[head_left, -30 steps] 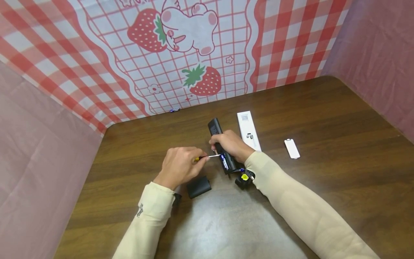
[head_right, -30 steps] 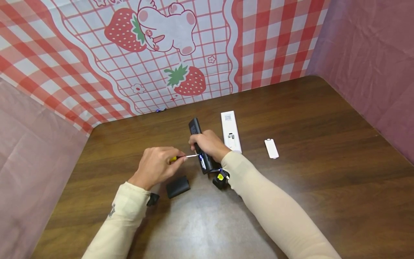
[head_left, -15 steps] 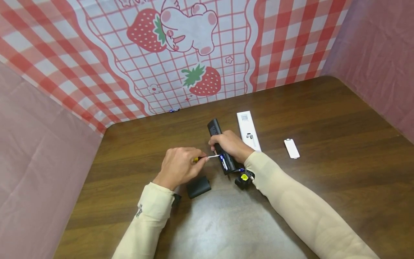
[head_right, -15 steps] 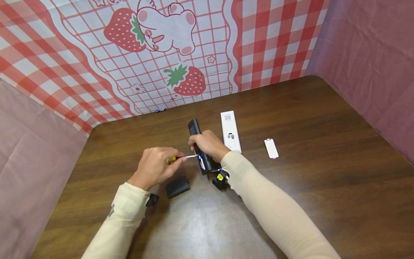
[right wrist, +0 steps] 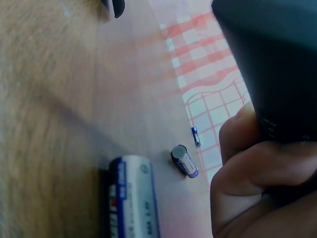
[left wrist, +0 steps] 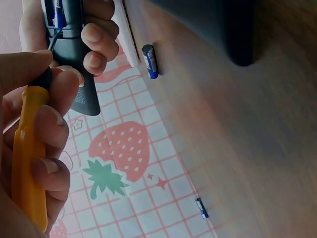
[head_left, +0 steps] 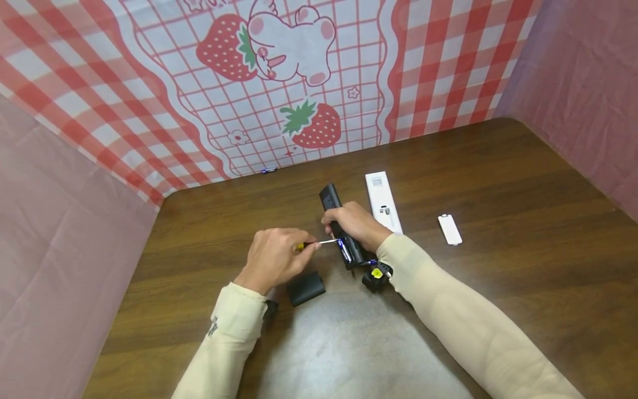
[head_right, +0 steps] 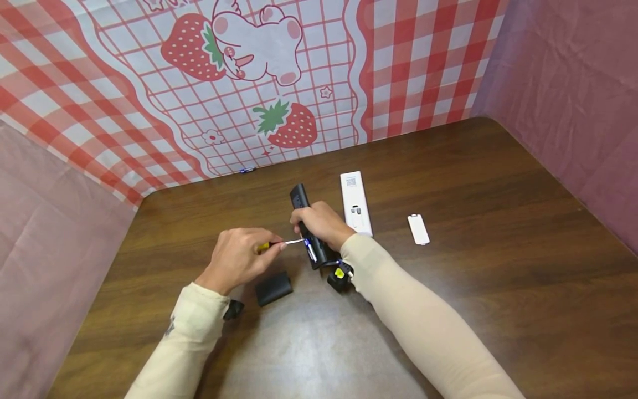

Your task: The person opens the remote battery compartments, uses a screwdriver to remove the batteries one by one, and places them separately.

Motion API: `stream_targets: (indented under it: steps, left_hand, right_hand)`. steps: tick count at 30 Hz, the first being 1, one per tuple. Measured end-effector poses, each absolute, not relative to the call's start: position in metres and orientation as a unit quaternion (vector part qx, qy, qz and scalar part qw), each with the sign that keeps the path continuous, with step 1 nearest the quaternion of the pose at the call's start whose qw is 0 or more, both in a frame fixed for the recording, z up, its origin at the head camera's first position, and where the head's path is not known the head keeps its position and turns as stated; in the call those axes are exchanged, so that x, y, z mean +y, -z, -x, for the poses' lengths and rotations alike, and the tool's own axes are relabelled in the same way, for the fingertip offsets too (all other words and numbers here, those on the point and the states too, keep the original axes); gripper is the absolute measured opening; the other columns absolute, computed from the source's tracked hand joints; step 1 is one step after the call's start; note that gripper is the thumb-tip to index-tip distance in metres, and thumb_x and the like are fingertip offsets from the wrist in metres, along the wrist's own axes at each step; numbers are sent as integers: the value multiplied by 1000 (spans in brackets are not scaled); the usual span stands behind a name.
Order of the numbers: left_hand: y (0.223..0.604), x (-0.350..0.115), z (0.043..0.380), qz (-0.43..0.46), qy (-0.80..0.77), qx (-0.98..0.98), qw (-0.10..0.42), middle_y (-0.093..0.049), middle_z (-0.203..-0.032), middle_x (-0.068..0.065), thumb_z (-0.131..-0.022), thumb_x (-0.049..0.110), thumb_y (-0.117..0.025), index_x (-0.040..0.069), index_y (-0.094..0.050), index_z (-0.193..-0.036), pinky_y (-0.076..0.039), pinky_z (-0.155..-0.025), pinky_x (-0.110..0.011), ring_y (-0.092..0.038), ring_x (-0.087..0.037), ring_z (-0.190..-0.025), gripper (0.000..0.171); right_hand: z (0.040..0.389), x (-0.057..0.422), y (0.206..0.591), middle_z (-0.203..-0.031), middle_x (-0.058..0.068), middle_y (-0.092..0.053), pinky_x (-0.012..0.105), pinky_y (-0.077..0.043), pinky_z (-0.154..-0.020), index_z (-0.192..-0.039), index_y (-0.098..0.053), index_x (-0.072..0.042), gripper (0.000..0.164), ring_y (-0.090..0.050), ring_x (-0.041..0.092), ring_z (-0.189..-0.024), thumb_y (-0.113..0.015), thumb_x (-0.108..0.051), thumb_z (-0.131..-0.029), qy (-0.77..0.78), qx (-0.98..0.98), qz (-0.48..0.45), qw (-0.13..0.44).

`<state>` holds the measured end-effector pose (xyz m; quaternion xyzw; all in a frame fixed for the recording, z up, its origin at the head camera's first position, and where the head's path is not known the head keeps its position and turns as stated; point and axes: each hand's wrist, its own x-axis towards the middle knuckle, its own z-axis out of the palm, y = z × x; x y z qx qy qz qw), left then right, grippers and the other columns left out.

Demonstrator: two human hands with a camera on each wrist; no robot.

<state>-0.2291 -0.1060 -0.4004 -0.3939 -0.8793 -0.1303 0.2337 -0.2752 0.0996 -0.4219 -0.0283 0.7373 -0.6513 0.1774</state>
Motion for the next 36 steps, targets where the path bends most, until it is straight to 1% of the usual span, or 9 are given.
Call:
stream_targets:
  steps: [9, 12, 16, 20, 26, 33, 36]
  left_hand:
    - [400, -107, 230, 387, 129, -882, 235, -75, -85, 7, -89, 31, -75, 19, -80, -87, -41, -42, -27, -53, -3, -51, 13]
    - [402, -107, 230, 382, 138, -884, 232, -75, -85, 7, -89, 32, -76, 19, -80, -87, -41, -42, -26, -52, -2, -50, 13]
    - [404, -108, 230, 373, 151, -887, 227, -74, -82, 7, -89, 31, -76, 19, -80, -86, -37, -41, -25, -47, -2, -48, 13]
    - [405, -109, 230, 368, 157, -889, 223, -74, -80, 8, -89, 32, -76, 19, -80, -86, -35, -41, -25, -47, -2, -48, 14]
    - [407, -111, 230, 364, 152, -893, 215, -74, -82, 7, -89, 32, -76, 20, -80, -86, -35, -41, -25, -49, -2, -50, 13]
    - [413, -110, 231, 363, 149, -896, 206, -74, -81, 8, -89, 31, -76, 21, -79, -85, -34, -41, -24, -47, -2, -49, 11]
    - [415, -110, 231, 366, 148, -896, 203, -73, -80, 9, -88, 31, -77, 21, -79, -85, -35, -42, -24, -49, -1, -50, 11]
  right_hand:
    - [277, 101, 422, -79, 8, -65, 30, -49, -61, -99, -64, 5, 31, -59, 17, -68, -64, -22, -84, 659, 730, 13, 179]
    - [277, 102, 422, -81, 8, -65, 30, -50, -61, -98, -65, 4, 29, -59, 17, -68, -63, -22, -85, 657, 733, 11, 178]
    - [277, 102, 422, -80, 8, -66, 30, -50, -61, -97, -65, 3, 29, -59, 17, -67, -63, -23, -84, 656, 733, 10, 179]
    - [277, 103, 422, -79, 8, -65, 30, -49, -60, -101, -65, 7, 33, -58, 16, -66, -62, -22, -85, 661, 728, 10, 185]
    - [278, 104, 423, -80, 11, -64, 30, -49, -58, -107, -62, 11, 36, -58, 17, -63, -61, -19, -87, 686, 701, 6, 197]
    - [281, 104, 425, -80, 12, -63, 30, -50, -58, -105, -62, 10, 35, -58, 18, -63, -61, -18, -86, 694, 694, -4, 190]
    - [281, 104, 425, -81, 11, -63, 30, -50, -60, -106, -62, 10, 34, -58, 19, -64, -61, -18, -86, 699, 690, -10, 188]
